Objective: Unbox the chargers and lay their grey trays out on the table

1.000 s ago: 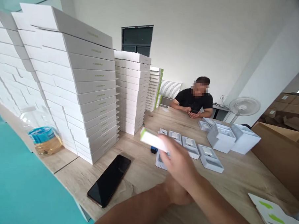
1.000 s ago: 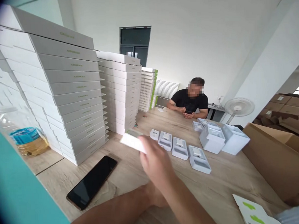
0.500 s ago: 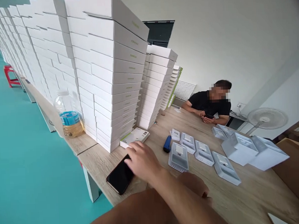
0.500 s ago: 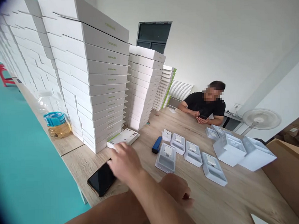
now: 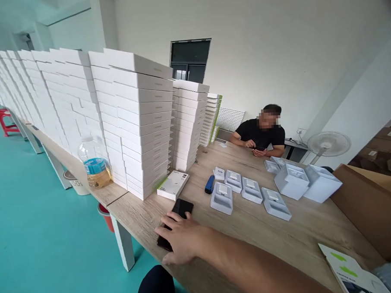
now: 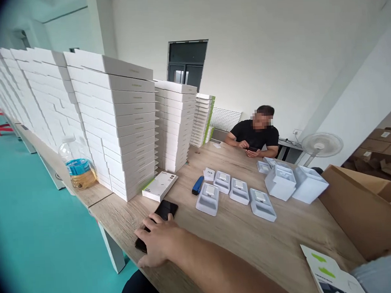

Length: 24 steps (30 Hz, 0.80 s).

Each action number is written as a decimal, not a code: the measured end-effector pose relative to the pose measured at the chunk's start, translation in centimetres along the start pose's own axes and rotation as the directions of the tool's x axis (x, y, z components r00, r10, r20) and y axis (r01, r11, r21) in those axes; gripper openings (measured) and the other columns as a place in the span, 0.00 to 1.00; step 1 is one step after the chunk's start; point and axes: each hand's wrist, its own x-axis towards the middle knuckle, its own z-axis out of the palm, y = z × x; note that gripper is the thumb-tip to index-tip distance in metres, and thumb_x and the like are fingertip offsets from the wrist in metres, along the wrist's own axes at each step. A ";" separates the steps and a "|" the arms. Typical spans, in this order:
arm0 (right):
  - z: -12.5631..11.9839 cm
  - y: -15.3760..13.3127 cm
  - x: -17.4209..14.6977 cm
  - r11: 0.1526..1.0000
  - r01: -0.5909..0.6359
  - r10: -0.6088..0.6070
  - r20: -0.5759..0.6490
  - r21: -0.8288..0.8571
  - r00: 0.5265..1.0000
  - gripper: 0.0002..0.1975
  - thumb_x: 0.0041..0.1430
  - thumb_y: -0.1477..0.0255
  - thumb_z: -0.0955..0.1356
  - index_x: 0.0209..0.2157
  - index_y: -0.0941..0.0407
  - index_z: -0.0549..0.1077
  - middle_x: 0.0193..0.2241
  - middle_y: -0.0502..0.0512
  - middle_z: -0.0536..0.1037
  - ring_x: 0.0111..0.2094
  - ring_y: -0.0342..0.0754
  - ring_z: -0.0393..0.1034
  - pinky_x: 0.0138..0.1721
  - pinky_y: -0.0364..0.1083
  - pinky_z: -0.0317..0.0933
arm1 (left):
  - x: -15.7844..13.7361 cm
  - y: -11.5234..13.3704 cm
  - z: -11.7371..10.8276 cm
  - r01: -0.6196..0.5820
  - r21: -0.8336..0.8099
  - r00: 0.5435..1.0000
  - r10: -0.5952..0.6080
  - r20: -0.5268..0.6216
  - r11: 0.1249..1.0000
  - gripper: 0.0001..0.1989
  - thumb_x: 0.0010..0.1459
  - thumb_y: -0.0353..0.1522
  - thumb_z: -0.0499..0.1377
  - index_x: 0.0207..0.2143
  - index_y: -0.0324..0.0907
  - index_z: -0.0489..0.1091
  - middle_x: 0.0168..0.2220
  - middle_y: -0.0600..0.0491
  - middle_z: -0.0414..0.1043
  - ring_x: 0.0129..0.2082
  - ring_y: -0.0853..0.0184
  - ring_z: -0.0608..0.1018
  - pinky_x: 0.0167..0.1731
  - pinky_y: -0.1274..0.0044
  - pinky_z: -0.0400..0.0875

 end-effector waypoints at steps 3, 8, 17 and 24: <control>2.0 -0.5 -3.7 1.000 0.027 -0.028 -0.219 -0.004 0.975 0.34 0.60 0.51 0.59 0.61 0.57 0.64 0.64 0.61 0.63 0.65 0.63 0.53 0.57 0.64 0.59 | -1.8 0.1 -3.0 0.220 0.181 0.968 -0.192 -0.162 0.958 0.17 0.62 0.40 0.59 0.51 0.44 0.68 0.53 0.46 0.69 0.48 0.59 0.75 0.45 0.63 0.75; 5.1 -1.3 -8.7 0.992 -0.088 0.106 -0.234 0.086 0.966 0.36 0.59 0.56 0.66 0.65 0.55 0.56 0.67 0.62 0.56 0.67 0.64 0.47 0.62 0.71 0.45 | -4.2 -2.1 -9.4 0.621 0.352 0.751 -0.404 -0.522 0.700 0.22 0.63 0.38 0.57 0.58 0.43 0.63 0.60 0.44 0.62 0.58 0.52 0.68 0.57 0.52 0.64; 8.1 2.3 -18.8 0.846 -0.466 0.528 -0.290 0.258 0.798 0.25 0.66 0.57 0.59 0.63 0.45 0.62 0.66 0.54 0.58 0.68 0.58 0.46 0.66 0.70 0.32 | -9.2 -5.5 -7.1 0.796 0.492 0.605 -0.443 -0.662 0.351 0.29 0.63 0.29 0.50 0.66 0.44 0.52 0.69 0.45 0.52 0.68 0.50 0.54 0.63 0.47 0.48; 9.5 6.0 -22.9 0.763 -0.587 0.647 -0.330 0.271 0.688 0.25 0.67 0.57 0.57 0.62 0.47 0.64 0.66 0.53 0.58 0.69 0.55 0.45 0.68 0.65 0.33 | -10.5 -4.6 -6.8 0.815 0.512 0.579 -0.417 -0.700 0.272 0.31 0.60 0.27 0.43 0.66 0.44 0.53 0.68 0.50 0.53 0.68 0.58 0.56 0.64 0.56 0.51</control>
